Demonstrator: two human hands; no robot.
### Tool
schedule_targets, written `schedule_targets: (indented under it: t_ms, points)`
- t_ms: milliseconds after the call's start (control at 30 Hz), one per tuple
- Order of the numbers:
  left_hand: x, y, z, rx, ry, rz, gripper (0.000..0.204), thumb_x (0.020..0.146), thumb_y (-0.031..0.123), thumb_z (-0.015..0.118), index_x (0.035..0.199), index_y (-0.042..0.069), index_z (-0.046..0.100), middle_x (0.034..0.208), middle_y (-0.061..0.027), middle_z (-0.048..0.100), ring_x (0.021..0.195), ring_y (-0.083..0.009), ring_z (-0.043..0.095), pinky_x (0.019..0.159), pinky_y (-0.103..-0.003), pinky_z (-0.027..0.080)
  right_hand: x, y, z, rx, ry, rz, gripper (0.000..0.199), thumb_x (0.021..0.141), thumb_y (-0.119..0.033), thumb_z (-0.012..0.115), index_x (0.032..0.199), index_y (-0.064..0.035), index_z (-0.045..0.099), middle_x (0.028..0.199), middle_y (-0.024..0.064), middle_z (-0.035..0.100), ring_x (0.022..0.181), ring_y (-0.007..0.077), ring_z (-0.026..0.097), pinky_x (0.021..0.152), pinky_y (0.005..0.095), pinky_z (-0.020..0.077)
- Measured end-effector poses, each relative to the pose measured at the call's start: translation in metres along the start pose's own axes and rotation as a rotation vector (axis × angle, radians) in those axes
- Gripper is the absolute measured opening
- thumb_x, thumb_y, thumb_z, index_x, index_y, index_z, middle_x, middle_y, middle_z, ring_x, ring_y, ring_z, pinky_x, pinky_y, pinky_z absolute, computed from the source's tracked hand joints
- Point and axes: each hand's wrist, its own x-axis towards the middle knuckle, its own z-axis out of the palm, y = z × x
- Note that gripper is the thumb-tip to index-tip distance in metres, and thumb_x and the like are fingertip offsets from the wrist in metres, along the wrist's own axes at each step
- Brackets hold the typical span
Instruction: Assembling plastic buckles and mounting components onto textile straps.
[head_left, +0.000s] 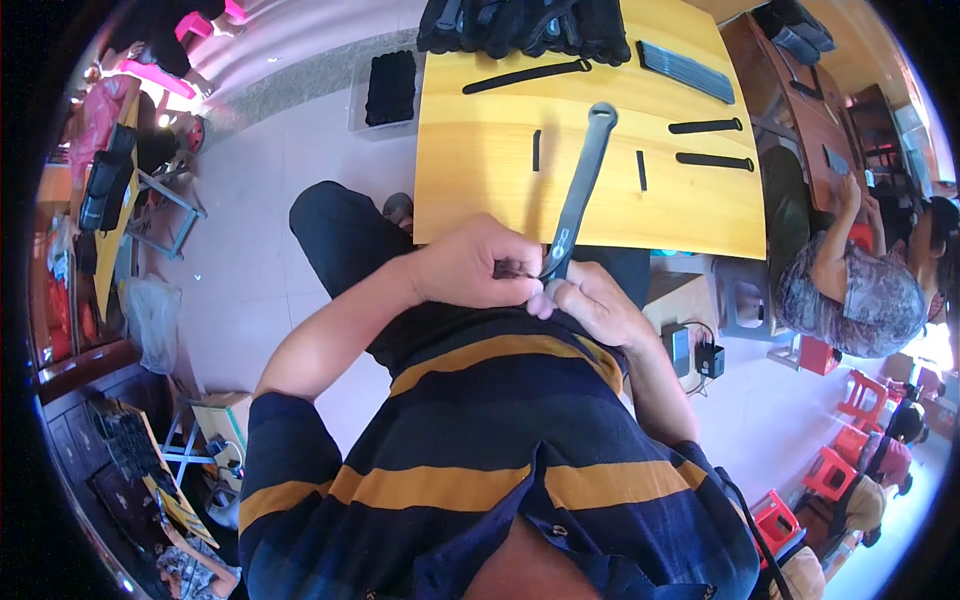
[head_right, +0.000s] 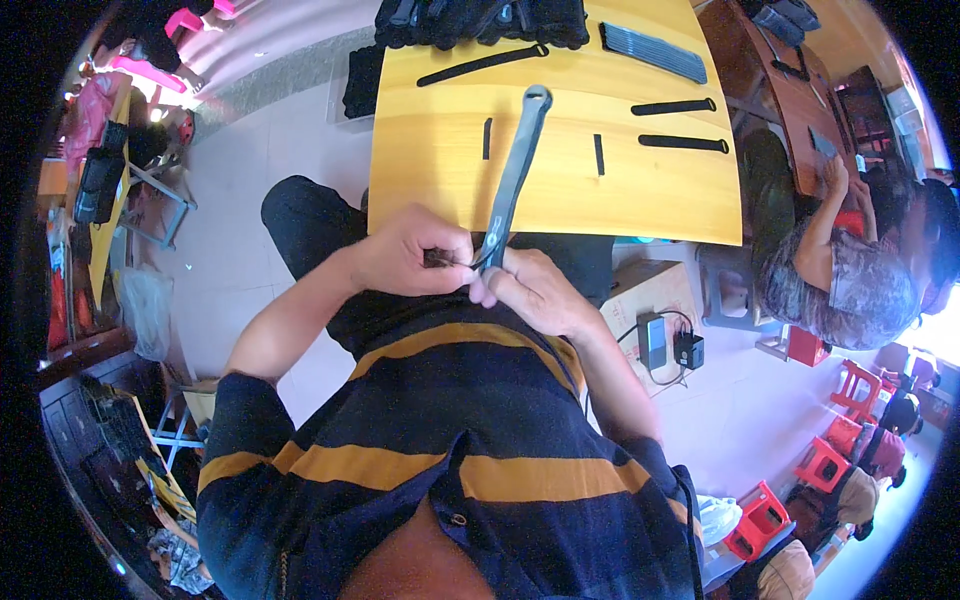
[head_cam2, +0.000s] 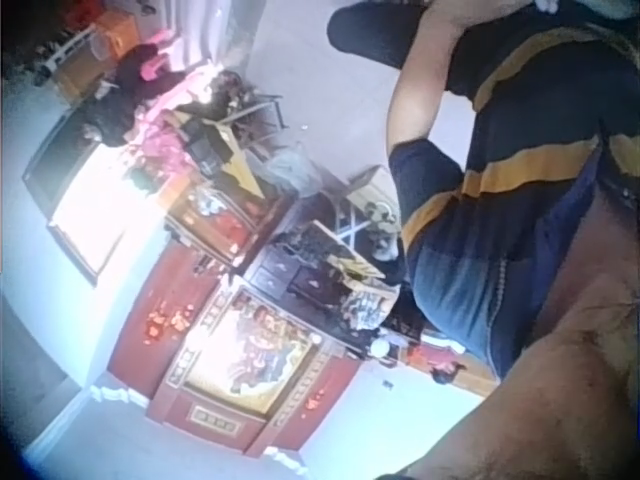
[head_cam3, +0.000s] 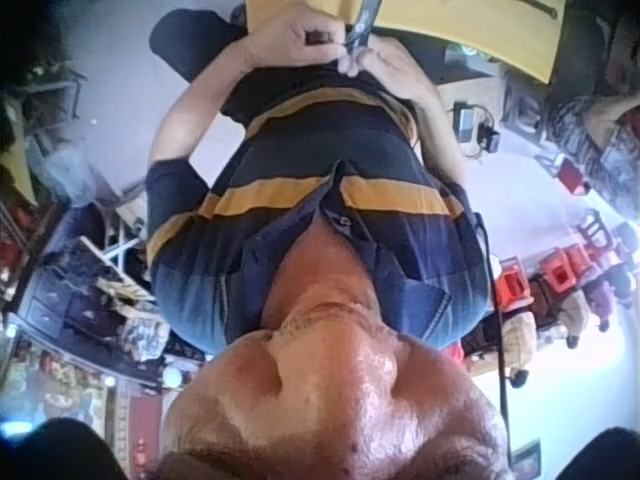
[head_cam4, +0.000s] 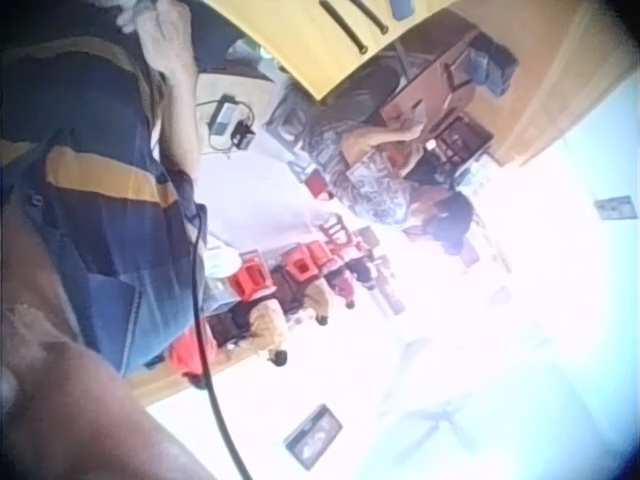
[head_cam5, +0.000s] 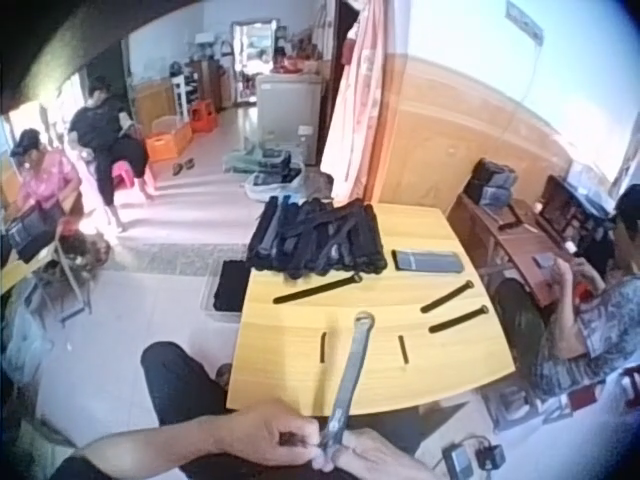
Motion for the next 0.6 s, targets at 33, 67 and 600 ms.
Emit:
schedule_targets:
  t_ms: [33,67,600]
  points:
    - [-0.001,-0.002,0.006,0.035,0.075,-0.036,0.017,0.089,0.010,0.074,0.077,0.004,0.064,0.061,-0.0016,0.055,0.057,-0.0076,0.050,0.055,-0.028,0.041,0.002,0.002,0.002,-0.018,0.043,-0.009,0.025,0.103,-0.018,0.045,0.101,-0.0005,0.063,0.084,0.0103,0.073,0.080,0.0221,0.073,0.078,0.0364,0.0583]
    - [-0.001,-0.005,0.008,0.033,0.070,-0.033,0.017,0.089,0.010,0.074,0.077,0.004,0.064,0.061,-0.0016,0.055,0.057,-0.0076,0.050,0.055,-0.028,0.041,0.003,0.001,0.004,-0.019,0.049,-0.008,0.025,0.103,-0.018,0.045,0.101,-0.0005,0.063,0.084,0.0103,0.073,0.080,0.0221,0.073,0.078,0.0364,0.0583]
    - [0.009,-0.014,0.017,0.100,0.361,-0.119,0.011,0.091,0.010,0.071,0.093,0.000,0.075,0.071,-0.0077,0.070,0.063,-0.0117,0.064,0.062,-0.028,0.051,0.006,0.001,0.013,-0.158,0.326,0.118,0.027,0.106,-0.025,0.053,0.103,-0.0008,0.064,0.076,0.0085,0.068,0.073,0.0204,0.070,0.070,0.0364,0.0541]
